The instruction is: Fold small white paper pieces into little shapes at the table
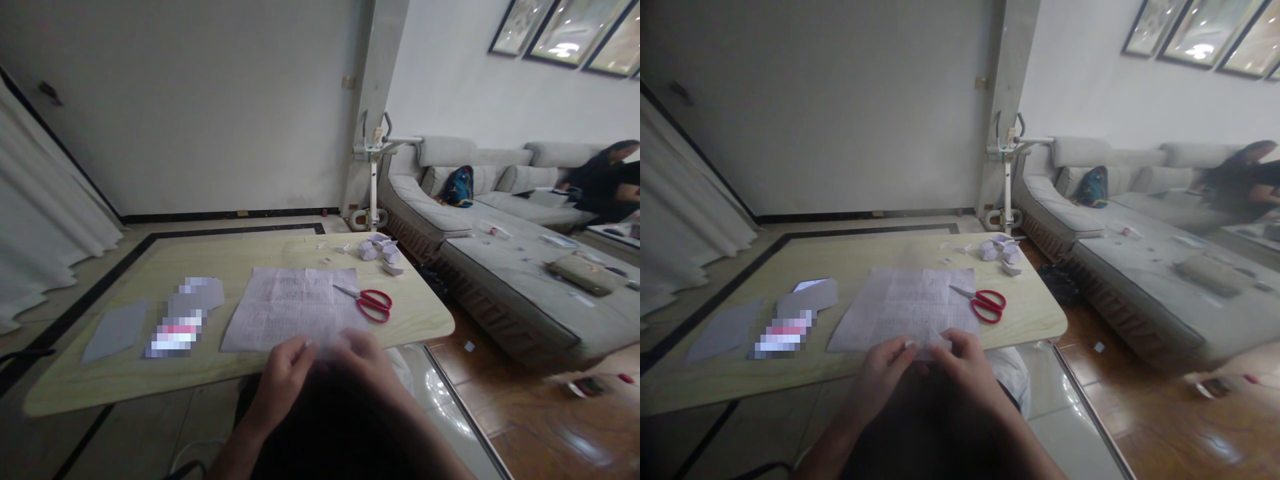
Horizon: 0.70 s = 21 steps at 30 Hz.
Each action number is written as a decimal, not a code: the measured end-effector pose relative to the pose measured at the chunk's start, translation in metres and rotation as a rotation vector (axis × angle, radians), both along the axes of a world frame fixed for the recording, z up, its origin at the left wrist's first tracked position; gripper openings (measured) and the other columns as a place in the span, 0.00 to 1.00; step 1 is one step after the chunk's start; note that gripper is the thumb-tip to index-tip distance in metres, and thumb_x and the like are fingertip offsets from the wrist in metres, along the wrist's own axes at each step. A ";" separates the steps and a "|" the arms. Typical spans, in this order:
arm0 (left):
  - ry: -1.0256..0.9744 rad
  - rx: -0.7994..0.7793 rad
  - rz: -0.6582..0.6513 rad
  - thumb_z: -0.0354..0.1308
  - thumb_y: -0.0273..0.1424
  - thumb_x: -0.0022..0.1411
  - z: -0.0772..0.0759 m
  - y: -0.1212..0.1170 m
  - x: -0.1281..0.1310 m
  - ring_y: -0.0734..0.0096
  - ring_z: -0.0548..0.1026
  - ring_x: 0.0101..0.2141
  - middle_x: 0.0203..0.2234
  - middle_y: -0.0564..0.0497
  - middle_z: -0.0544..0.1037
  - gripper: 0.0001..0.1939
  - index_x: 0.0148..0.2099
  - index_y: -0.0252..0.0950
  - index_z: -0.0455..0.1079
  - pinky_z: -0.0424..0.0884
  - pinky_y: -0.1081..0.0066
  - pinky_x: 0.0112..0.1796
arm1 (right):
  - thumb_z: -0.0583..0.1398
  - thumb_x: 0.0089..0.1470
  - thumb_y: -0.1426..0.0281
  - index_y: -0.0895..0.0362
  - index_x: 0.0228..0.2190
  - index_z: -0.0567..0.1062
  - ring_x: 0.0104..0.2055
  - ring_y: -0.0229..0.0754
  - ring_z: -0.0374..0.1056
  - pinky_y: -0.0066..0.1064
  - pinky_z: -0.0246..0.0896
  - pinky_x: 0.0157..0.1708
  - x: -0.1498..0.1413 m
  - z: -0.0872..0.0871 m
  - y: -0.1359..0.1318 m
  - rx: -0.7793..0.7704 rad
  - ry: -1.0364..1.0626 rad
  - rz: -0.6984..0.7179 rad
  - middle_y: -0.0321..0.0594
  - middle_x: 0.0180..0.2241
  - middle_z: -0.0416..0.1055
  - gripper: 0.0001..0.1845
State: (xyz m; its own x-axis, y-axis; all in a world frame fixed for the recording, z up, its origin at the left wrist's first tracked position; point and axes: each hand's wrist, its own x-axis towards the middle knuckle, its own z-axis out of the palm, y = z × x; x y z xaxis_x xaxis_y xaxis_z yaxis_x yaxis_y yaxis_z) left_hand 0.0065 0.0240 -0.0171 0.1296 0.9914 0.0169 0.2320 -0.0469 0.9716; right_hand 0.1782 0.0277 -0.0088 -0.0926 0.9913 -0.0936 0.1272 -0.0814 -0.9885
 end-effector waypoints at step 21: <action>-0.070 -0.059 0.093 0.56 0.43 0.60 -0.002 0.000 0.004 0.68 0.75 0.21 0.16 0.55 0.73 0.19 0.23 0.37 0.64 0.70 0.74 0.23 | 0.61 0.51 0.56 0.57 0.18 0.68 0.22 0.36 0.55 0.26 0.50 0.22 -0.002 0.007 0.001 0.066 0.018 0.003 0.31 0.18 0.59 0.20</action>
